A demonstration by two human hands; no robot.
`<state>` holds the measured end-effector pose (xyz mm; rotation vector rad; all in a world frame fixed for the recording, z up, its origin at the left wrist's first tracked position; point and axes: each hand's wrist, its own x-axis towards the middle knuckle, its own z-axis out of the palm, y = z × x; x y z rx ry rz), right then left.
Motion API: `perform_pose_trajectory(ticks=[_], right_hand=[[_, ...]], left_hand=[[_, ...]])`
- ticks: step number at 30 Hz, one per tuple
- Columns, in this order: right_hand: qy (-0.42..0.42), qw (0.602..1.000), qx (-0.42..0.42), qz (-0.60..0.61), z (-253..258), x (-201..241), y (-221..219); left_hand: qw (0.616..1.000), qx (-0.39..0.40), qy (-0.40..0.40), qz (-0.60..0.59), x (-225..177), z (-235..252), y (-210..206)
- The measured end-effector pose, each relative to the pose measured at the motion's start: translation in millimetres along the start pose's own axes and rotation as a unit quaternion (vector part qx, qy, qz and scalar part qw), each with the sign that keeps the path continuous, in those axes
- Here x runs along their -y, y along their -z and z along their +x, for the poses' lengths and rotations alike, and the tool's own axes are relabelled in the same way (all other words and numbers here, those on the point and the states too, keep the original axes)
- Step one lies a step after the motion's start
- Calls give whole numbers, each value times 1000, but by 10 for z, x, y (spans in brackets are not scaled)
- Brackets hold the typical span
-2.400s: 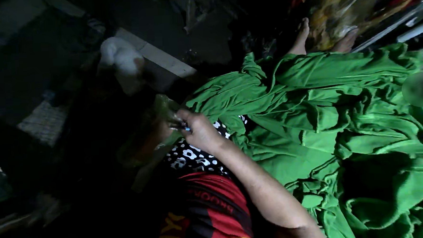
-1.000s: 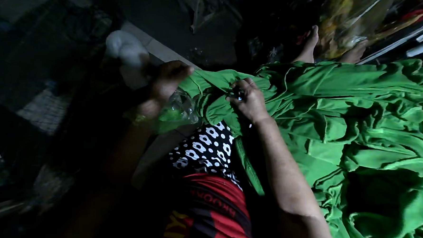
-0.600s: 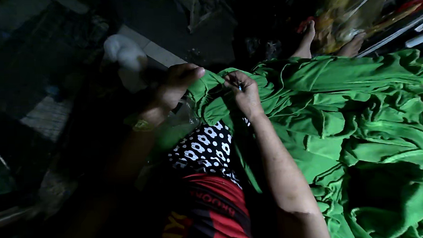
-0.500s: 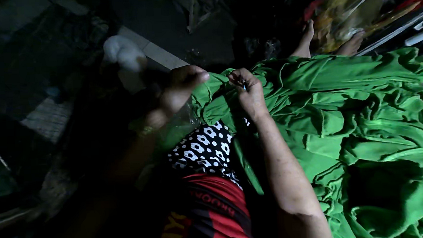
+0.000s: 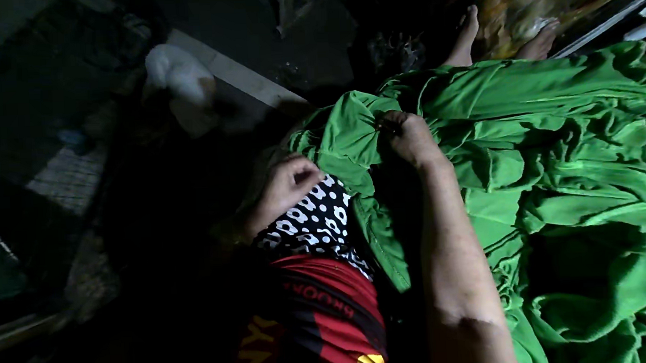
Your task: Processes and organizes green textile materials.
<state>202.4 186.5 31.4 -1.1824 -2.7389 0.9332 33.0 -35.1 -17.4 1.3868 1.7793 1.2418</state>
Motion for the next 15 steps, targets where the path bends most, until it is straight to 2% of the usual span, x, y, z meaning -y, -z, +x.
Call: perform_pose_trajectory(ticks=[3, 6, 8, 11, 15], right_hand=[[-16, 999, -7, -45, -70, 170, 68], [-17, 995, -70, -76, -156, 442, 89], [32, 995, -96, -23, -176, 567, 25], [100, 993, -11, 61, -163, 655, -186], [71, 990, 121, 34, -101, 560, -369]], left_hand=[[992, -62, 106, -12, -15, 126, 36], [990, -24, 141, 2, -4, 234, -28], [989, -8, 145, 10, -3, 286, -72], [988, -6, 153, 31, -41, 316, -49], [988, 22, 140, 55, -31, 259, 62]])
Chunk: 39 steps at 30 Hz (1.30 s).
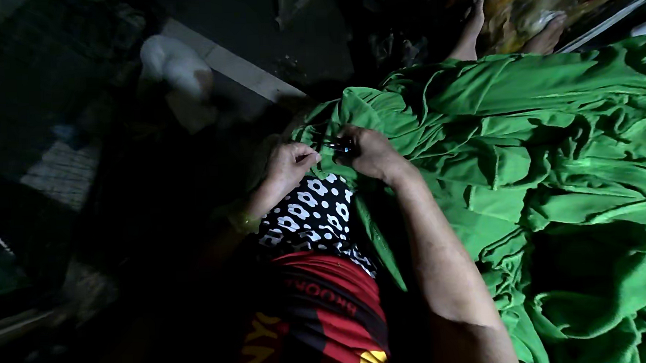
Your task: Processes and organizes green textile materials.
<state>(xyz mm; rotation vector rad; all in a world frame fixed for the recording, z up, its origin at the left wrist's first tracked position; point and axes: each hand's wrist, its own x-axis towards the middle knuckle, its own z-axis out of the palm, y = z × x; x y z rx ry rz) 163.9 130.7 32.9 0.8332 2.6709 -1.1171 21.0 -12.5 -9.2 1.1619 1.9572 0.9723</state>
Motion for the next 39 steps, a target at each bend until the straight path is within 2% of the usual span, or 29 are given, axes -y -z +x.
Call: perform_pose_trajectory(ticks=[4, 9, 13, 18, 22, 26, 29, 33, 35, 37, 39], right_hand=[[-4, 999, 39, 1, -41, -72, 56], [30, 996, 20, -87, -110, 64, 26], [4, 983, 30, -179, -129, 244, -35], [10, 978, 10, -206, -142, 286, -105], [10, 973, 9, -229, -113, 288, -147], [30, 987, -28, -158, -86, 151, -124], [-2, 997, -33, -70, -117, 49, -7], [-59, 983, 15, -173, -171, 247, -140], [-55, 978, 13, -201, -162, 209, -189], [-37, 987, -14, -156, -204, 142, -36], [-35, 994, -34, -101, -303, 96, 247]], left_hand=[[1000, -9, -24, -9, 54, -47, 36], [1000, -10, -26, -12, 25, -77, 43], [998, -31, -47, 1, -22, -111, 15], [997, -40, -41, 43, -104, -124, 12], [995, -45, -67, 61, -94, -124, -21], [998, -32, -36, 30, -116, -110, 41], [998, -62, -29, -11, -25, -101, 181], [995, -73, 52, -44, 3, -124, 388], [993, -73, 84, -49, 31, -121, 429], [991, -80, 82, -69, 78, -140, 477], [988, -79, 44, -122, 161, -156, 547]])
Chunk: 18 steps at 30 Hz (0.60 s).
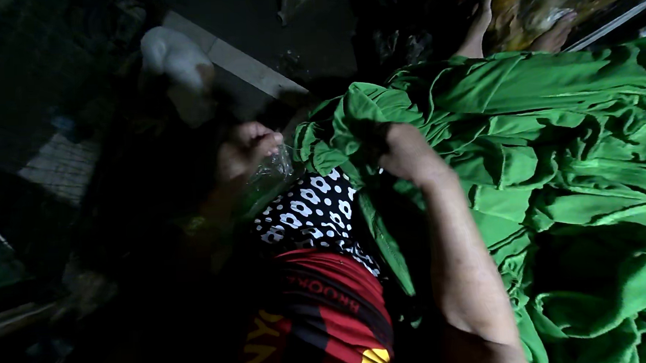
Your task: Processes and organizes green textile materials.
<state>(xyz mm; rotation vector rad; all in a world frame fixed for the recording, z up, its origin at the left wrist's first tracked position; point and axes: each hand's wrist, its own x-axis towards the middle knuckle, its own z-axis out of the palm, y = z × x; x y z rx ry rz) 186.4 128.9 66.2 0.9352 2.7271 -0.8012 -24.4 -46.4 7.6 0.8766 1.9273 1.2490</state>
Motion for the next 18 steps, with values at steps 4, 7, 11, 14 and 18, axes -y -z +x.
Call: perform_pose_trajectory(ticks=[4, 7, 11, 14, 18], right_hand=[[-22, 994, -38, 97, -170, -168, 470], [-70, 936, -157, 307, -217, -376, 743], [35, 631, -436, 641, -128, -881, 952], [19, 689, -512, 513, -149, -983, 764], [40, 825, -413, 384, -114, -784, 226]], left_hand=[[969, 95, -18, -226, -19, 9, 117], [941, 131, -20, -310, -62, -20, 74], [966, 133, -30, -220, -2, 7, -7], [994, 105, -27, 4, 8, -26, -126], [983, 109, -107, 103, 161, -85, -436]])
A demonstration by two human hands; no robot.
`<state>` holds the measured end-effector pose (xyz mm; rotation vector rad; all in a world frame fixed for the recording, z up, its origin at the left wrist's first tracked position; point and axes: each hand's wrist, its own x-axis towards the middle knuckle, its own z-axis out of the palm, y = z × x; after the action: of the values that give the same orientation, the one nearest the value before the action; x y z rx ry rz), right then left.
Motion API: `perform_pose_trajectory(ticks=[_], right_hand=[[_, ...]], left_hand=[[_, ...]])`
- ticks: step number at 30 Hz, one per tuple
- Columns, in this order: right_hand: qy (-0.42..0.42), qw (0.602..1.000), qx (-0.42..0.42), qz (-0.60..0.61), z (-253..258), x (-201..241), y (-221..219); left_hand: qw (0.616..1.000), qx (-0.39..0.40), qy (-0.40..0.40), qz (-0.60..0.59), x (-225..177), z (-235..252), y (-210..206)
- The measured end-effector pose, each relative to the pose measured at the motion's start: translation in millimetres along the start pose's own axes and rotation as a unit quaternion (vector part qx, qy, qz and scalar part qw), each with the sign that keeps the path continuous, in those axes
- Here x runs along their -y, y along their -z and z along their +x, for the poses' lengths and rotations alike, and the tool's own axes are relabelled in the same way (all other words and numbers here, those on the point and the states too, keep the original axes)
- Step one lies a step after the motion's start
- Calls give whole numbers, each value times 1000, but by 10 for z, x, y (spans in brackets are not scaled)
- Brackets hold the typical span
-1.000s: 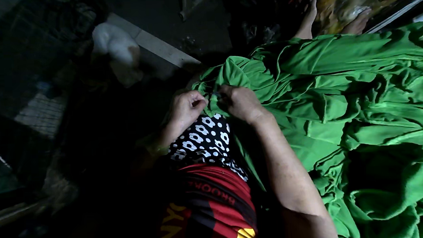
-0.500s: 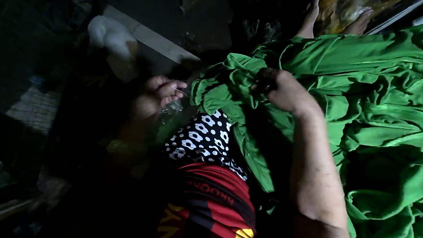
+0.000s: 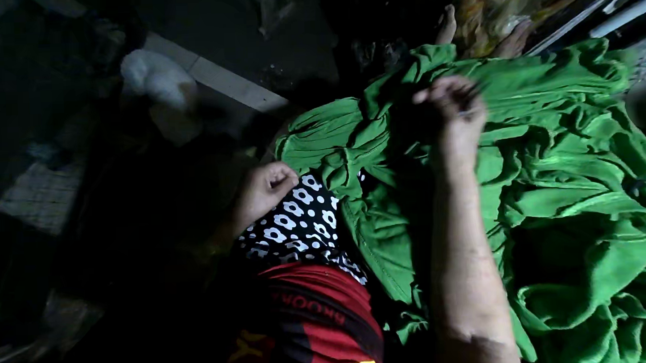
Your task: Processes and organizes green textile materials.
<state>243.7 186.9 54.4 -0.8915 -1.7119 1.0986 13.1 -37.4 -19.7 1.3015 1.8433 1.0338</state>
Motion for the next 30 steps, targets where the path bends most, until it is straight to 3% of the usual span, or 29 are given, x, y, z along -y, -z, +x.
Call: perform_pose_trajectory(ticks=[4, 7, 15, 20, 26, 30], right_hand=[[-23, 972, 201, -117, -189, -39, -308], [-52, 941, 299, -146, -190, -14, -385], [-64, 950, 284, -116, -210, -31, -327], [-62, 944, 299, -127, -251, -25, -384], [-138, 886, 384, -220, -224, -32, -322], [-95, 861, 421, -270, -224, 1, -307]], left_hand=[[1000, 5, 6, 22, -118, 43, -152], [1000, 12, 15, 13, -240, 74, -157], [999, -34, -40, 6, -420, 301, -380], [980, -85, -170, 52, -322, 454, -639], [993, -16, -114, 41, -382, 383, -481], [997, 11, -64, 37, -414, 315, -395]])
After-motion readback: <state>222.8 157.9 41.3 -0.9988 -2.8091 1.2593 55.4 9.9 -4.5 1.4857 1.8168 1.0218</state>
